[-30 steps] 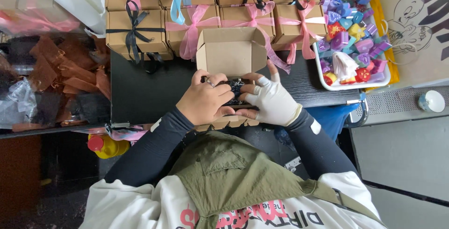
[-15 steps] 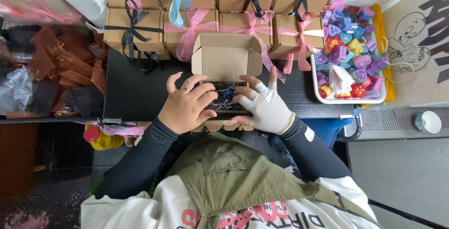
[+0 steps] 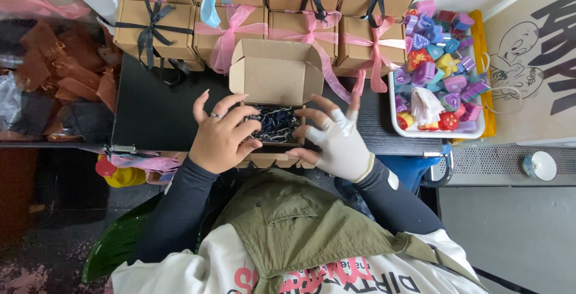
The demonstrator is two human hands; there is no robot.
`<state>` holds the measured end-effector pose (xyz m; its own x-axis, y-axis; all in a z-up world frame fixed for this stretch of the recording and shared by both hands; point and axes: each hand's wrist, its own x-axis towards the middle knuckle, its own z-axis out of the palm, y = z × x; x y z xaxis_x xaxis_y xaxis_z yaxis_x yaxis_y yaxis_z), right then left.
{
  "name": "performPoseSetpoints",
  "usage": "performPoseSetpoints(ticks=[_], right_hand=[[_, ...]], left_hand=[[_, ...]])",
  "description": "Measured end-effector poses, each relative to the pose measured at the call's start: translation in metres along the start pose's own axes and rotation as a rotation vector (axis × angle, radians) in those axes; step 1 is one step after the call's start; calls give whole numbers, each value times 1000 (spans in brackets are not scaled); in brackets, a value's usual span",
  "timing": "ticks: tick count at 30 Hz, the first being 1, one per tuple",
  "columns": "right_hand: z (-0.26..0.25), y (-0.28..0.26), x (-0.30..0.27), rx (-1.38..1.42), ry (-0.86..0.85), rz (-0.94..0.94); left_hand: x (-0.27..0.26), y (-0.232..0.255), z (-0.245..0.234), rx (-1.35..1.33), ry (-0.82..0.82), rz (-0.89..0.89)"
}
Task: Packaging heart-shaped items into a box and decorating it with a blue ribbon.
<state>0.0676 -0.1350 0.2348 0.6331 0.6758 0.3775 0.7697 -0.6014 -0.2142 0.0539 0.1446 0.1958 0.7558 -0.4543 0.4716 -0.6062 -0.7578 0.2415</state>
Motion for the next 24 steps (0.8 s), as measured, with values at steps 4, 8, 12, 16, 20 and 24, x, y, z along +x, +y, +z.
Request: performPoseSetpoints(ticks=[4, 8, 12, 16, 20, 24], right_hand=[[-27, 25, -41, -73, 155, 203], [-42, 65, -83, -371, 382, 567], [-36, 101, -113, -578, 302, 773], [-10, 133, -138, -614, 223, 804], [-19, 130, -125, -583, 229, 809], [-25, 146, -126, -101, 511, 1009]], left_hand=[[-12, 7, 7, -62, 105, -41], [-19, 17, 12, -77, 165, -96], [-20, 18, 19, -75, 160, -96], [-9, 21, 19, -87, 149, -89], [-7, 17, 18, -91, 128, -82], [-10, 6, 6, -133, 134, -65]])
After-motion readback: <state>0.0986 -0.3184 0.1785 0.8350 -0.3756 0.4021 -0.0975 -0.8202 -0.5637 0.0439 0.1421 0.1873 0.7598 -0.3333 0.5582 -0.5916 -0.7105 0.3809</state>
